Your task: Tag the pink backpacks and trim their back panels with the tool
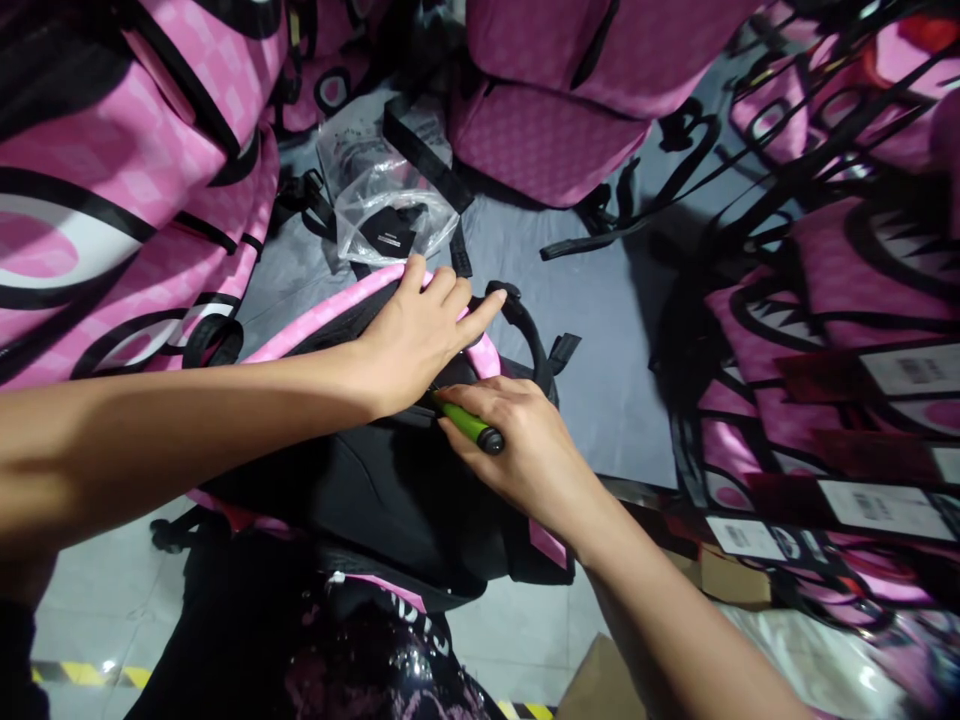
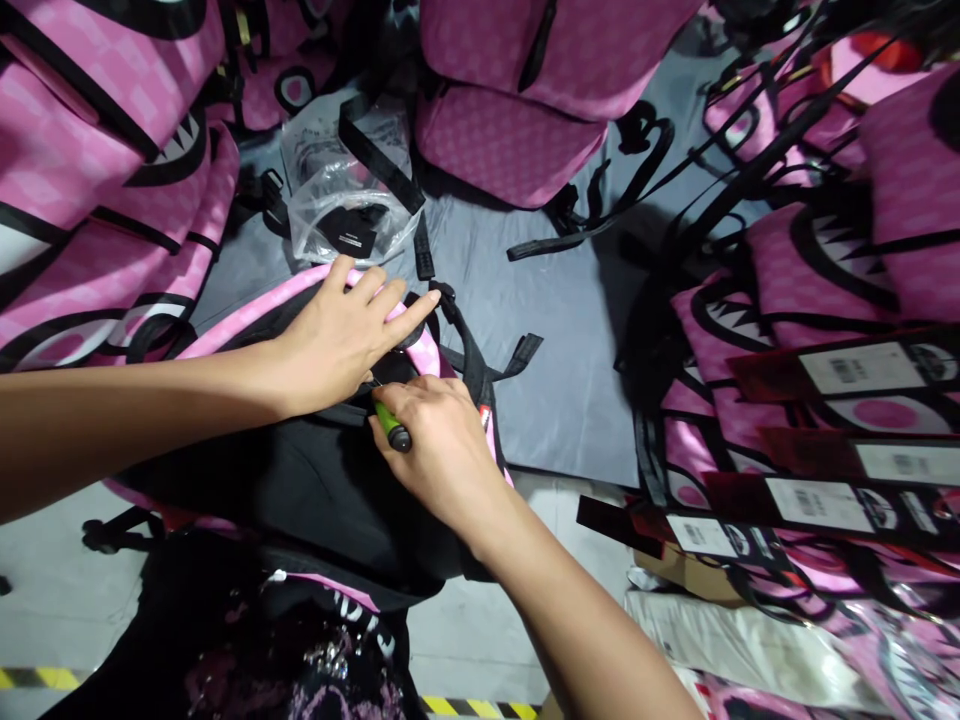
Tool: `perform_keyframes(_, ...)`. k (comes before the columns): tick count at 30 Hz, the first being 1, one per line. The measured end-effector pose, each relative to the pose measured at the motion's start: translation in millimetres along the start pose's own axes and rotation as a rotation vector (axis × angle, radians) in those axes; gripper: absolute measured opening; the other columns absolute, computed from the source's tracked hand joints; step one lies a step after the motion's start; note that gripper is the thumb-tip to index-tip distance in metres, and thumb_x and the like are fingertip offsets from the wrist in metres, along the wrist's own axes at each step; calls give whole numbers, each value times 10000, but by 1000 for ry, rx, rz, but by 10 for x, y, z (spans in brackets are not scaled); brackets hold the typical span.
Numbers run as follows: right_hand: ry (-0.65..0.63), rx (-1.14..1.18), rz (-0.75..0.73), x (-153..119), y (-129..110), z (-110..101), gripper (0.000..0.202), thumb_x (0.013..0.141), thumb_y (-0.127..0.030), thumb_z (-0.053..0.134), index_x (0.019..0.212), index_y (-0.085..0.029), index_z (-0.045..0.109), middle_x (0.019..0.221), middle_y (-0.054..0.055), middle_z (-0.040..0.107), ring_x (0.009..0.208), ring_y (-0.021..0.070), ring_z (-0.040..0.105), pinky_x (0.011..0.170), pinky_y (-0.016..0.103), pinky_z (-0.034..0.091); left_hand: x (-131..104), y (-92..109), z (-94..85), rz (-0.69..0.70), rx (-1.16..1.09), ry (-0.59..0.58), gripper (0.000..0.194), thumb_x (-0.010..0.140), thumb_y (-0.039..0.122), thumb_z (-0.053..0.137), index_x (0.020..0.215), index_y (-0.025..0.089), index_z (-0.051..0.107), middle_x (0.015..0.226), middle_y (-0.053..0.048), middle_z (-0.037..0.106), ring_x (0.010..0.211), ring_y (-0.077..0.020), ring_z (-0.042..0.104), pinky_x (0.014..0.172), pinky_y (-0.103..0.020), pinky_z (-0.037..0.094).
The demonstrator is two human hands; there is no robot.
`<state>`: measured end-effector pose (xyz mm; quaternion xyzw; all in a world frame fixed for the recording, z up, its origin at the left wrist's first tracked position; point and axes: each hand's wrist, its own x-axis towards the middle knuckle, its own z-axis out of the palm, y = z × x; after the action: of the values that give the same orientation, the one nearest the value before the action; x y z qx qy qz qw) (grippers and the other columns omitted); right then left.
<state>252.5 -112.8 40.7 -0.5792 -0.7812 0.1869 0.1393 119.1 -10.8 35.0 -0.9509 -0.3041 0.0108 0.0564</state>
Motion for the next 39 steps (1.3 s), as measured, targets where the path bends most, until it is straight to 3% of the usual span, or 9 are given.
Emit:
perform_keyframes(7, -44, 4, 63, 28, -54, -23, 130, 875, -179, 621, 981, -188, 696, 917, 66, 741, 886, 235, 675, 850, 400, 480, 22, 26, -14, -19, 35, -24, 753, 887, 260, 530, 1559, 206, 195, 1407, -133, 489, 1299, -334, 415, 1139, -535, 217)
perform_keyframes(18, 7, -2, 104, 17, -93, 25, 175, 885, -220, 617, 1034, -190, 703, 928, 62, 744, 892, 232, 676, 834, 394, 466, 37, 17, -44, -33, -88, -22, 680, 884, 204, 508, 1528, 216, 289, 1396, -127, 507, 1311, -344, 410, 1139, -554, 221)
perform_keyframes(23, 90, 18, 121, -26, -151, 73, 199, 884, -243, 618, 1052, -180, 703, 959, 65, 750, 894, 231, 679, 816, 391, 469, 39, 15, -63, -20, -40, -25, 650, 902, 180, 471, 1526, 170, 293, 1393, -156, 509, 1296, -342, 427, 1134, -545, 228)
perform_keyframes(27, 136, -109, 168, -96, -175, 88, 167, 887, -270, 592, 957, -179, 714, 892, 74, 754, 810, 247, 678, 760, 403, 454, 19, 14, -57, -16, -4, 2, 608, 925, 153, 407, 1525, 163, 305, 1375, -155, 523, 1276, -326, 448, 1125, -528, 250)
perform_keyframes(39, 254, 37, 255, -117, -185, 215, 156, 864, -267, 630, 974, -207, 723, 928, 48, 754, 841, 219, 676, 814, 383, 461, 24, 17, 20, -21, 18, 48, 641, 899, 166, 469, 1522, 169, 321, 1324, -147, 553, 1237, -323, 468, 1108, -518, 280)
